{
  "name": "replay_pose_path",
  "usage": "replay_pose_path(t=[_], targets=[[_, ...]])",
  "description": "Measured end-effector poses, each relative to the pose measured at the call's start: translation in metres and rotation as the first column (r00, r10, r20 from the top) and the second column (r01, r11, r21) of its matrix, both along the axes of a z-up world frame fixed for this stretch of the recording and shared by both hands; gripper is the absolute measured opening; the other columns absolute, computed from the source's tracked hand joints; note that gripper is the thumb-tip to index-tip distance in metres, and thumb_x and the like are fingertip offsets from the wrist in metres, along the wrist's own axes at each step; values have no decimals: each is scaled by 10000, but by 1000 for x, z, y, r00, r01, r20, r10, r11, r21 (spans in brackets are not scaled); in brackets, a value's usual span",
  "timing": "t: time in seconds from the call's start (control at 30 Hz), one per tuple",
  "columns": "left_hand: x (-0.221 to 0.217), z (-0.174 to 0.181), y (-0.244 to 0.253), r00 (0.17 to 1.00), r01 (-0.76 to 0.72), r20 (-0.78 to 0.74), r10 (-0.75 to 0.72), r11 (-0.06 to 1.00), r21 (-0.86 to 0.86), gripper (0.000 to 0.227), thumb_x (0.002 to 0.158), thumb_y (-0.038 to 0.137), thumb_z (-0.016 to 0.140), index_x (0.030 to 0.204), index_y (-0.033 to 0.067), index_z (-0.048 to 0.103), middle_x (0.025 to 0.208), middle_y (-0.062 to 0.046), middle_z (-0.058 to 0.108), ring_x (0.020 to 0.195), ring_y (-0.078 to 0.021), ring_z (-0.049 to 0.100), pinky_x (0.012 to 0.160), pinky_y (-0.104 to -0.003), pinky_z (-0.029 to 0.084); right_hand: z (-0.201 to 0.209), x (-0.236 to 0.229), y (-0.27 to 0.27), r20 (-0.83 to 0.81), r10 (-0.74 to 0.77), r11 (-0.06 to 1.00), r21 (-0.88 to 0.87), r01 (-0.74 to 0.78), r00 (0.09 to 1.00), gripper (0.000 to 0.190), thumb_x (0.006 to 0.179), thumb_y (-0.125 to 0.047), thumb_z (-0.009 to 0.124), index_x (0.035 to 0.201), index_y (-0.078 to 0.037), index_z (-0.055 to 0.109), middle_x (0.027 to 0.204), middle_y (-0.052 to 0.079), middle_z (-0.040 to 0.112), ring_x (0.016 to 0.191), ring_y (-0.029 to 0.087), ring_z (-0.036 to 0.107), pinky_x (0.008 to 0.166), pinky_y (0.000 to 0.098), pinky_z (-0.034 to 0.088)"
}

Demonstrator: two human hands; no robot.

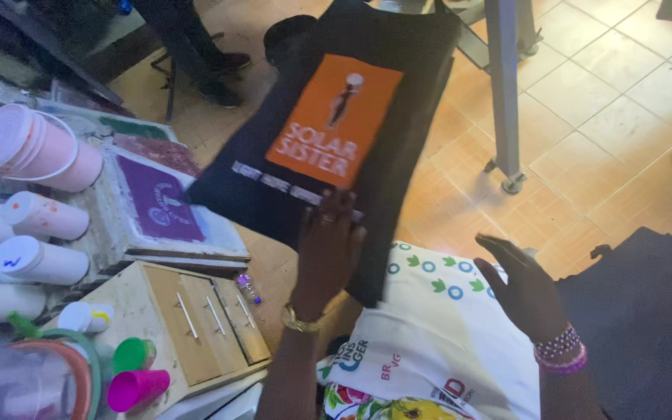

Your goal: The person repeatedly smooths the surface of a black tote bag with both hands, focusing on the printed orange logo area. They lift and reposition the bag several times to flatten the fabric and ensure the print is smooth.

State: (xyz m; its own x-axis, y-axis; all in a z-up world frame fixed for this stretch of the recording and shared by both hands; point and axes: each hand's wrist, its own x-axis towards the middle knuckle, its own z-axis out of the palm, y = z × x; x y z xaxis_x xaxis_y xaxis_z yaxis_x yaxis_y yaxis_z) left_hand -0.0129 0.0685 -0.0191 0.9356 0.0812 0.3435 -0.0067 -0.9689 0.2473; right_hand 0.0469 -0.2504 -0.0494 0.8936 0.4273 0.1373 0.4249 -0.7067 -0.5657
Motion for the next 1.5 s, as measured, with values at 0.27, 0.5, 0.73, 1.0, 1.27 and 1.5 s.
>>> replay_pose_path(t=[0.27, 0.5, 0.73, 1.0, 1.27, 1.5], targets=[[-36, -10, -59, 928, 246, -141, -345, 852, -463, 333, 1042, 359, 498, 1271, 237, 708, 1232, -4, 756, 1047, -230, 748, 817, -414, 531, -26, -22, -41, -42, -13, 995, 100, 17, 999, 230, 982, -261, 609, 1160, -217, 749, 1208, -88, 782, 716, 129, 631, 800, 302, 528], [-39, -33, -90, 772, 475, -120, -624, 693, -542, 348, 1081, 328, 460, 1273, 128, 669, 1321, -95, 706, 1199, -297, 673, 1043, -437, 465, -29, -30, -76, 29, -93, 994, 59, 91, 995, 178, 954, -230, 656, 1105, -249, 748, 1175, -88, 798, 1052, 134, 773, 906, 325, 561], [-47, -46, -133, 705, 530, -173, -688, 673, -516, 359, 1059, 337, 507, 1309, 147, 680, 1226, -100, 738, 1103, -297, 694, 911, -441, 483, -3, -36, -104, 166, -180, 982, 81, 169, 970, 194, 1014, -227, 630, 1117, -157, 779, 1135, -26, 791, 1002, 142, 758, 900, 312, 541], [-40, -35, -140, 884, 290, -159, -440, 782, -553, 303, 1058, 331, 510, 1103, 140, 742, 1101, -64, 779, 924, -317, 733, 820, -463, 503, 31, -46, -119, 209, -314, 937, 228, 266, 926, 135, 1046, -72, 651, 1112, -90, 767, 1145, 47, 778, 1020, 181, 728, 937, 328, 502], [-38, -28, -149, 859, 279, -179, -479, 731, -622, 290, 1041, 350, 518, 1057, 163, 739, 1104, -20, 784, 977, -266, 740, 858, -428, 508, 29, -19, -146, 436, -306, 950, 199, 240, 846, 161, 1079, 65, 627, 1223, 46, 695, 1292, 220, 717, 1217, 354, 671, 1094, 443, 493], [-7, -19, -142, 935, 336, 110, -337, 741, -582, 442, 967, 279, 613, 1362, 84, 573, 1374, -156, 630, 1276, -340, 585, 1087, -455, 417, 21, -3, -134, 451, -368, 920, 53, 388, 813, 468, 1006, -156, 650, 1408, 70, 567, 1566, 333, 491, 1452, 495, 455, 1178, 654, 298]])
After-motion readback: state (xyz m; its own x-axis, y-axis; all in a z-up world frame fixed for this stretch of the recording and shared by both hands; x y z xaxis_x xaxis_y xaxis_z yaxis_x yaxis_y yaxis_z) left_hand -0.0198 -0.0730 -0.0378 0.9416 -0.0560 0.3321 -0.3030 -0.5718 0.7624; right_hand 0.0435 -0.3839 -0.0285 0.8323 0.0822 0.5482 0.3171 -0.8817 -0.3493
